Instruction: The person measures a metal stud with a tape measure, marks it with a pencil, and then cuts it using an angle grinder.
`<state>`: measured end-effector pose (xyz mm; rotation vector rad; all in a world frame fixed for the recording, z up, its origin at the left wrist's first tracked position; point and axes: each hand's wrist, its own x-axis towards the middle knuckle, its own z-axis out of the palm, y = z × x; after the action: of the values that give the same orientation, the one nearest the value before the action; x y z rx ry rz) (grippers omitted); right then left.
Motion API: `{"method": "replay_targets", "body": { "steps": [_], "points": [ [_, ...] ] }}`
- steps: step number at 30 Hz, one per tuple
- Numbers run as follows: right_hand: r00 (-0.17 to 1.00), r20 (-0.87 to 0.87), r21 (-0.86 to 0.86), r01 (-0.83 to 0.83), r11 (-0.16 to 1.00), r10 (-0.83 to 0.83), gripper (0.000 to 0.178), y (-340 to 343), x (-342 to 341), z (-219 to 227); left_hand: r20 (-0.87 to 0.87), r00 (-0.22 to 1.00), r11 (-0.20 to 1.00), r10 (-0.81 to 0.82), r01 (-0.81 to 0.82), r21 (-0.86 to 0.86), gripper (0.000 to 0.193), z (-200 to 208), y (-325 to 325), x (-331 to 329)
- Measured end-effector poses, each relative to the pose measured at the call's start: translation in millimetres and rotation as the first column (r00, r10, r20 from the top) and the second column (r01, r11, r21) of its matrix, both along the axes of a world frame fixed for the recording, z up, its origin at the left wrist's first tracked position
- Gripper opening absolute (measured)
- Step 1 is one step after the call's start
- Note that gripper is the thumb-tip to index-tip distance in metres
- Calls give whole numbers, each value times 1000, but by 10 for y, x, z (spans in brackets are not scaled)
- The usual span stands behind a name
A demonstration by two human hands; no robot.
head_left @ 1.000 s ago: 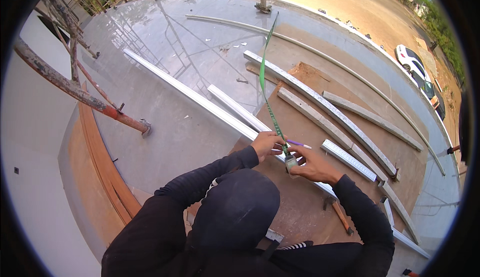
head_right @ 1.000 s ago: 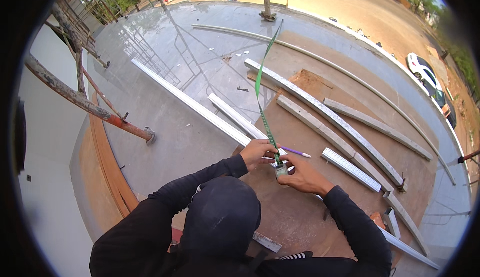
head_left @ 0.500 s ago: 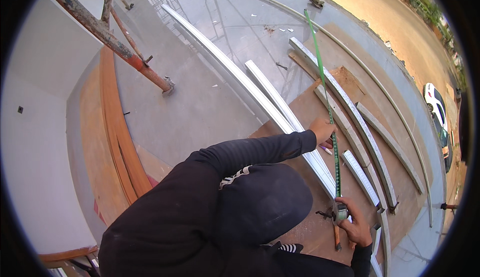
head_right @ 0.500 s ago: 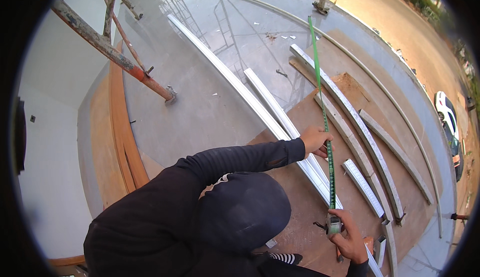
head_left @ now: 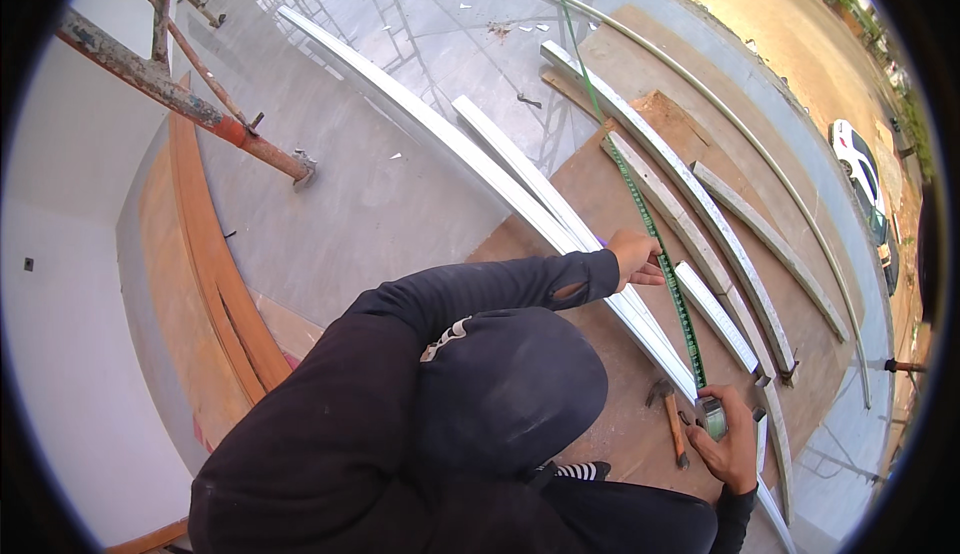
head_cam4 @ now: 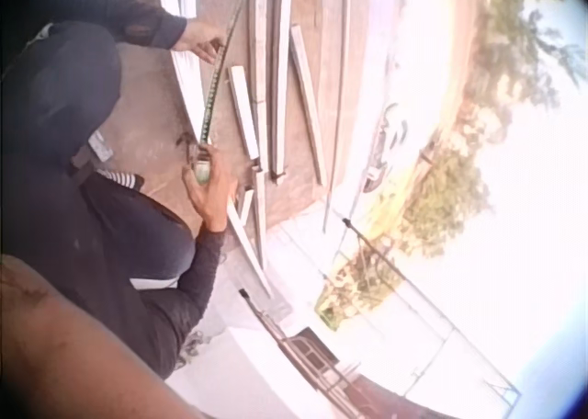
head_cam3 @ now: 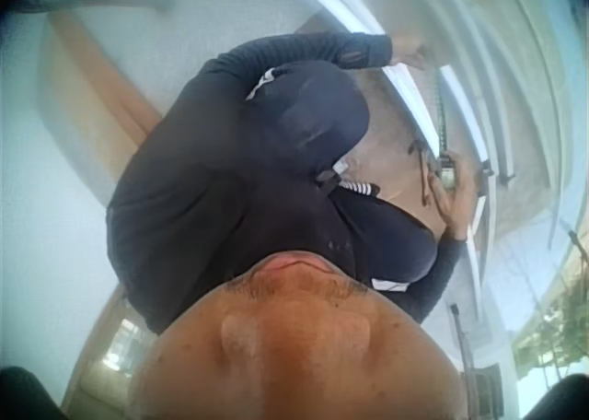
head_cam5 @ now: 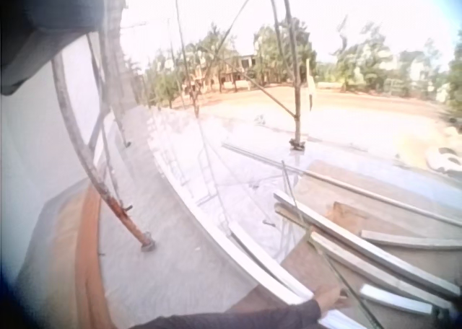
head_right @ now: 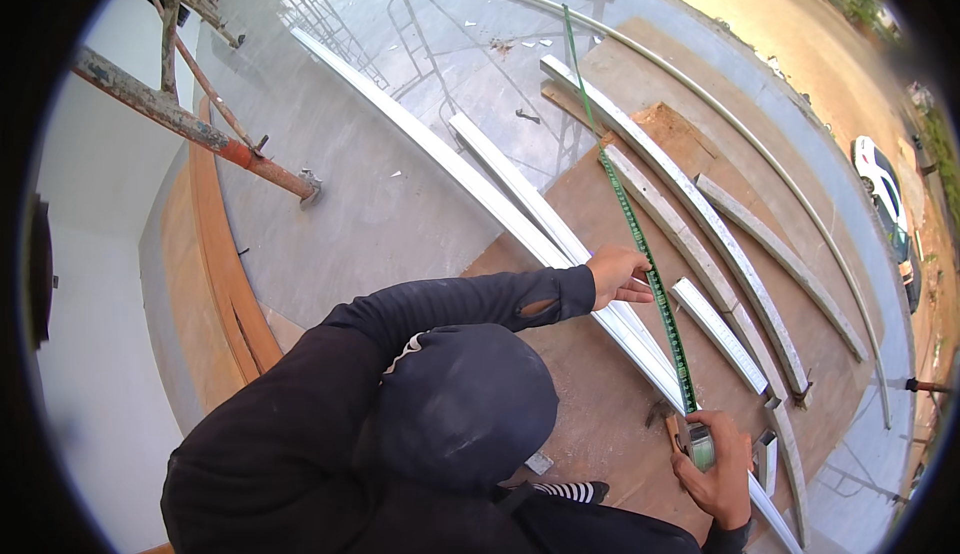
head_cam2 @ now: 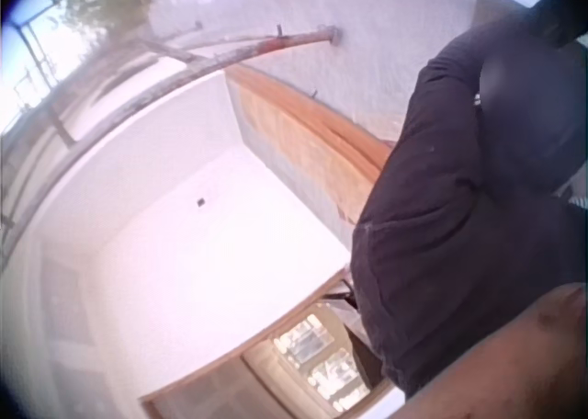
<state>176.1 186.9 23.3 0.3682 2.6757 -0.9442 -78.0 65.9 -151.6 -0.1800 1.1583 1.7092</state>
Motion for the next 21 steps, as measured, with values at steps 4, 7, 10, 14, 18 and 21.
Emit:
{"method": "replay_targets", "body": {
  "steps": [4,7,10,14,18,21],
  "points": [
    [996,-88,25,28,999,-26,60,-22,-15,5,-38,999,995,25,-21,93,18,293,12,-43],
    [986,-161,67,46,997,-35,64,-109,-138,91,-96,995,988,28,-13,154,18,514,-42,-149],
    [978,-210,112,17,994,8,64,-147,-294,209,-144,989,986,43,-19,165,19,680,-56,-367],
    [980,-185,211,-27,977,67,61,14,-286,305,20,993,990,114,-115,80,19,447,254,-579],
    [990,-112,168,-62,984,82,56,123,-300,230,-20,999,999,36,-36,7,20,278,-40,-620],
    [982,-138,133,-115,985,133,58,122,-421,115,-78,993,991,85,-77,110,18,207,-281,-741]
  ]
}}
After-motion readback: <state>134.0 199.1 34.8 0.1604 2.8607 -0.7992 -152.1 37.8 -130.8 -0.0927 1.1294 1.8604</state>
